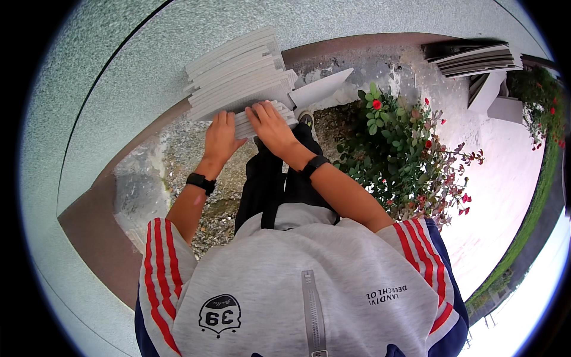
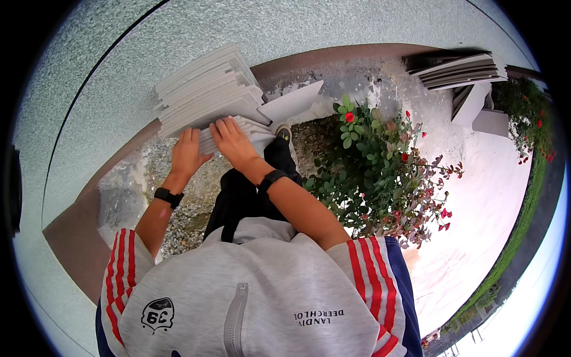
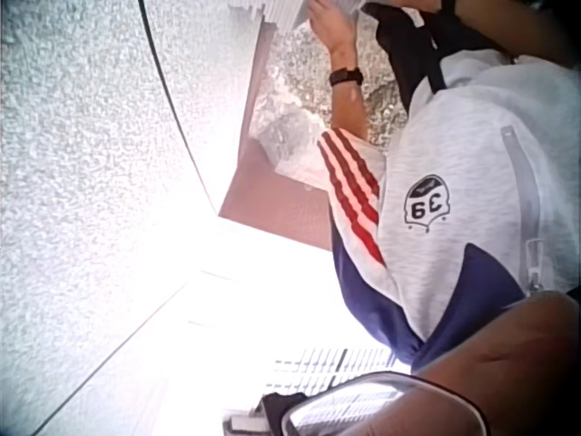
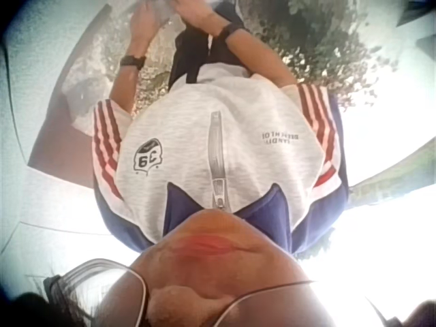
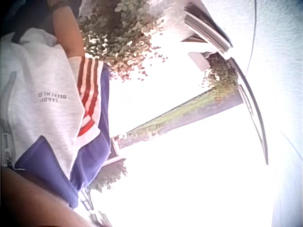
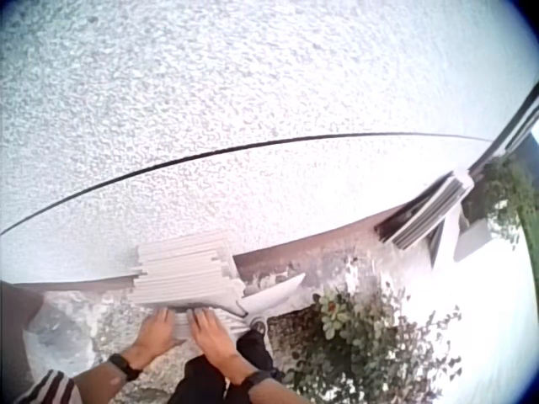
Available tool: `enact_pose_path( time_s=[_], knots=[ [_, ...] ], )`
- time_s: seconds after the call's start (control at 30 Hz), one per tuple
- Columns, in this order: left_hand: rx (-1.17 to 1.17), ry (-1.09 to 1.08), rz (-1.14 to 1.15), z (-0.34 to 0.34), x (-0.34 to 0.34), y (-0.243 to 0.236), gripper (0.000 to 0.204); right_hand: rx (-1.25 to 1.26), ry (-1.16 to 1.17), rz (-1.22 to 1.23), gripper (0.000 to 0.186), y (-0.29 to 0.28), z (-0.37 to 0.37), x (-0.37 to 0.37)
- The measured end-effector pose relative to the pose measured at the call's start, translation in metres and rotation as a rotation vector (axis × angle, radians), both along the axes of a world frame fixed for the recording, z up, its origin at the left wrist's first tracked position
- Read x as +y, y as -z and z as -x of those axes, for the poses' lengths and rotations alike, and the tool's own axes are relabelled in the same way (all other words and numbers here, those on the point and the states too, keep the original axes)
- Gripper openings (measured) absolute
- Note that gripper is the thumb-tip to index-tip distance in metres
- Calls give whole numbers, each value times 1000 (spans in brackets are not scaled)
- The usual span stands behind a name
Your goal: The person sorts and stacks tiles on a outdoor patio by hand, picking them up from several stacks and rearranging them.
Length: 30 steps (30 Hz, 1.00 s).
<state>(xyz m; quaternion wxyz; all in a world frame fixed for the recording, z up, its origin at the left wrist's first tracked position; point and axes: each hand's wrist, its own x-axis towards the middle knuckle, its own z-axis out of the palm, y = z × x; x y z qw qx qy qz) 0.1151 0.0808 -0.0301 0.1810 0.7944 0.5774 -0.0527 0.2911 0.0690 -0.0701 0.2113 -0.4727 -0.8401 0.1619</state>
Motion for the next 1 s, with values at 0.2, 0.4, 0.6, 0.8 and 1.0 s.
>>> enact_pose_path(
  time_s=[0.2, 0.4, 0.6, 0.8, 1.0],
  knots=[
    [-47, 18, -62, 1, 2, 3, 61, 19, 20, -25, 47, 1, 0, 3],
    [-46, 10, -64, 2, 10, -1, 61, 2, 12, 0, 52, 6, 2, 11],
    [-48, -6, -65, 4, 17, 2, 61, 22, -2, 24, 52, 7, 4, 22],
    [-52, -11, -66, 3, 15, 3, 62, 42, 16, 26, 52, 8, 4, 18],
    [-39, -23, -84, 3, 16, 4, 64, -53, 51, -12, 58, -8, -28, 5]
  ],
)
